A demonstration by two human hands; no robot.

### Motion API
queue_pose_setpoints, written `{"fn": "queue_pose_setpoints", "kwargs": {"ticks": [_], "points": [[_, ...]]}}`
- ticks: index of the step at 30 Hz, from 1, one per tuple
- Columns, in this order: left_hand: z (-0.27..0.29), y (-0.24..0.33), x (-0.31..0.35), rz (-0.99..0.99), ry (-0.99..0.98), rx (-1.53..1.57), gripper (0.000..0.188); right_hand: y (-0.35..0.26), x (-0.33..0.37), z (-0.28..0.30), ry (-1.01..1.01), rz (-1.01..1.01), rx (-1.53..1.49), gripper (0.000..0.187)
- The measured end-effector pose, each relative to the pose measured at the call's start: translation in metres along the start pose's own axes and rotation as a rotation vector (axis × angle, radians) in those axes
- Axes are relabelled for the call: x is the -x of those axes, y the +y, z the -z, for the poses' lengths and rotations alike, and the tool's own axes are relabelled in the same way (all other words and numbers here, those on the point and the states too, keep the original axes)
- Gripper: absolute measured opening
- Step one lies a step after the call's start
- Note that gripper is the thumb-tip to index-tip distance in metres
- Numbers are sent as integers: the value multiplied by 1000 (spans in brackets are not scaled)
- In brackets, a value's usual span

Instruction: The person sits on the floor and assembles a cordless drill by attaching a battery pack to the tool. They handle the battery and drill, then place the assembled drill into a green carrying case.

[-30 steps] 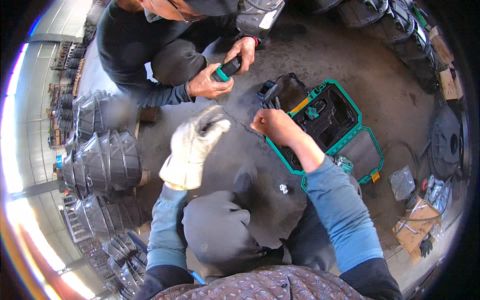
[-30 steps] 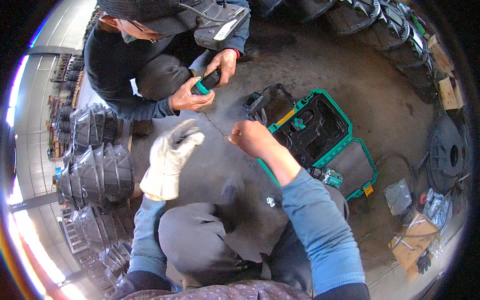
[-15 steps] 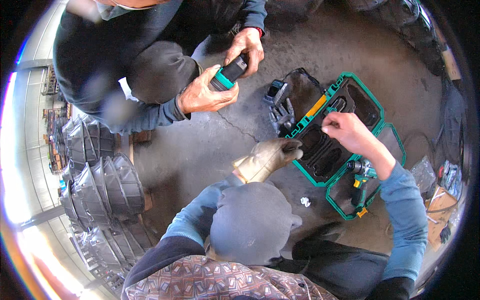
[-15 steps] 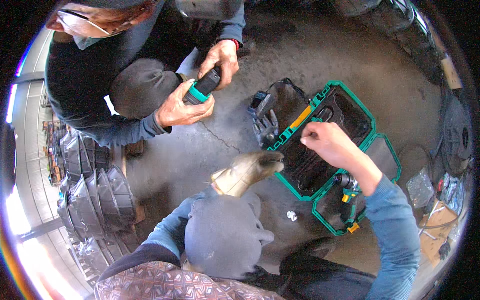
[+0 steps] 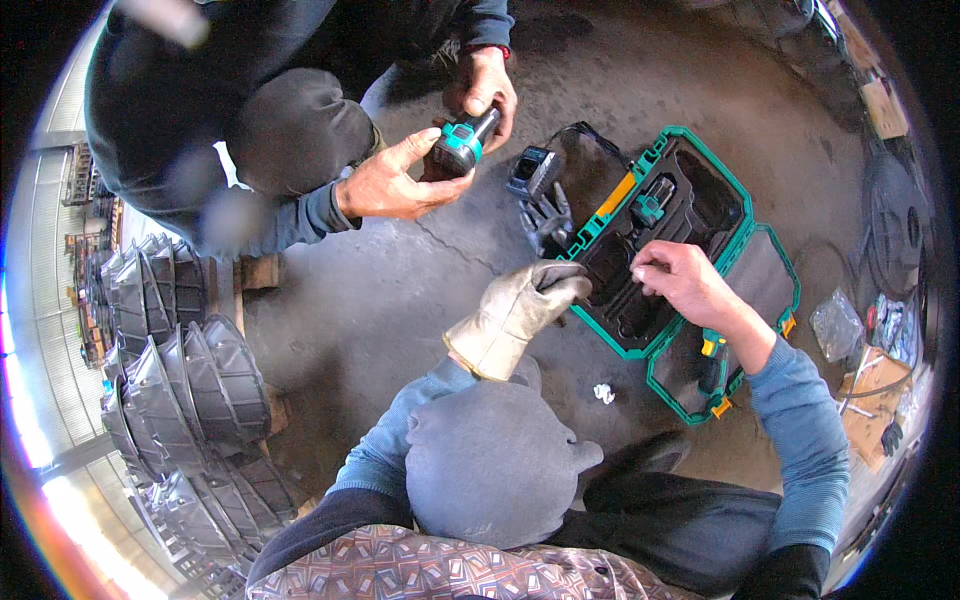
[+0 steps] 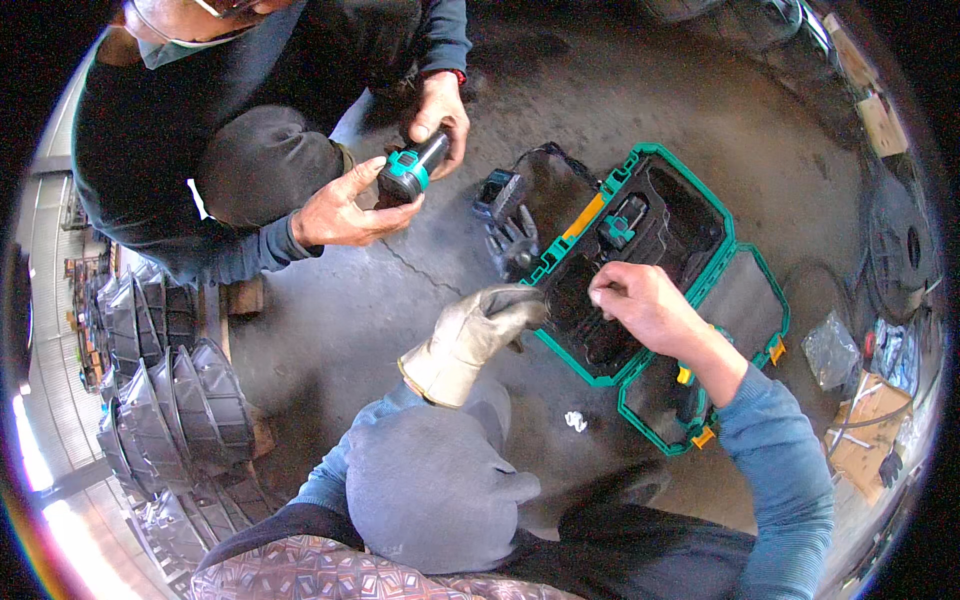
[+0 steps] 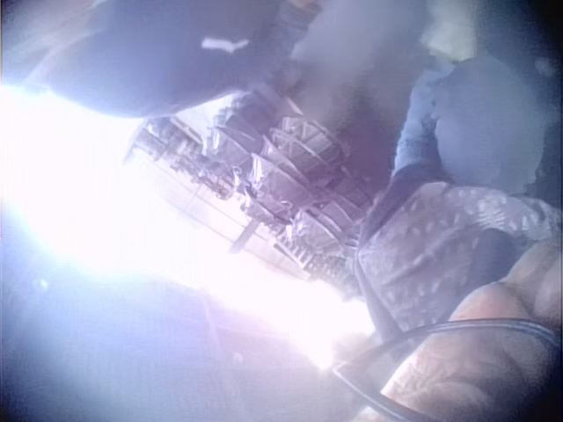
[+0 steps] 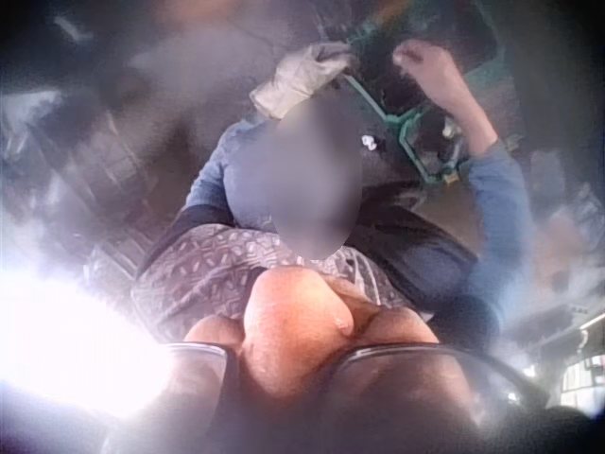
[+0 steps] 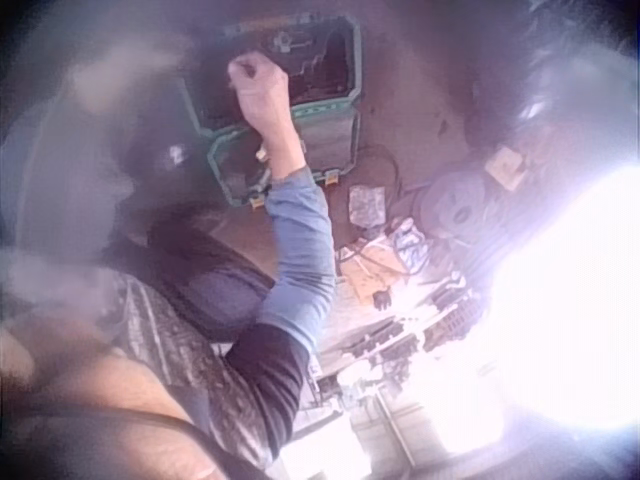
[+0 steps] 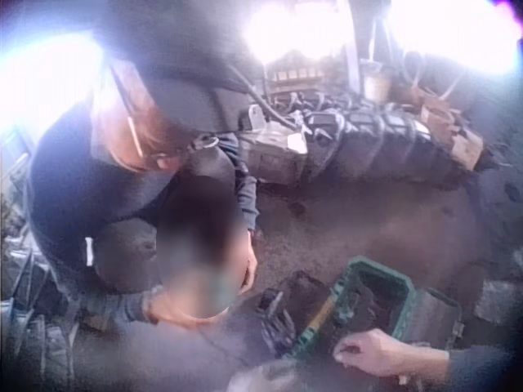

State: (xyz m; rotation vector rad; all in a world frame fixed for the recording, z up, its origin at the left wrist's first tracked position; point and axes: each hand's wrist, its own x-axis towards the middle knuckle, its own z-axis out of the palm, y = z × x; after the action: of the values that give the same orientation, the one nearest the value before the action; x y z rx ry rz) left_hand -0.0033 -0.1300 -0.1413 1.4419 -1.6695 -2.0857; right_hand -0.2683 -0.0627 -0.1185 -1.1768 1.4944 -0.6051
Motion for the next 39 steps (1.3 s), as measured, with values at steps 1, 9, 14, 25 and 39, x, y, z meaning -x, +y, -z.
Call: {"fn": "queue_pose_setpoints", "kwargs": {"ticks": [1, 9, 14, 25, 39], "points": [[0, 9, 4, -28, 18, -5, 39, 8, 2, -3, -14, 26, 11, 21], [-6, -10, -9, -110, 279, 211, 33, 45, 44, -21, -175, -52, 293, 24], [-6, 4, -12, -98, 353, 221, 39, 61, 52, -13, -110, -42, 389, 22], [-6, -38, -29, -51, 321, -278, 43, 55, -26, 11, 410, 186, 561, 26], [-16, -41, -43, 32, 326, -501, 45, 55, -74, -14, 600, 77, 823, 67]]}}
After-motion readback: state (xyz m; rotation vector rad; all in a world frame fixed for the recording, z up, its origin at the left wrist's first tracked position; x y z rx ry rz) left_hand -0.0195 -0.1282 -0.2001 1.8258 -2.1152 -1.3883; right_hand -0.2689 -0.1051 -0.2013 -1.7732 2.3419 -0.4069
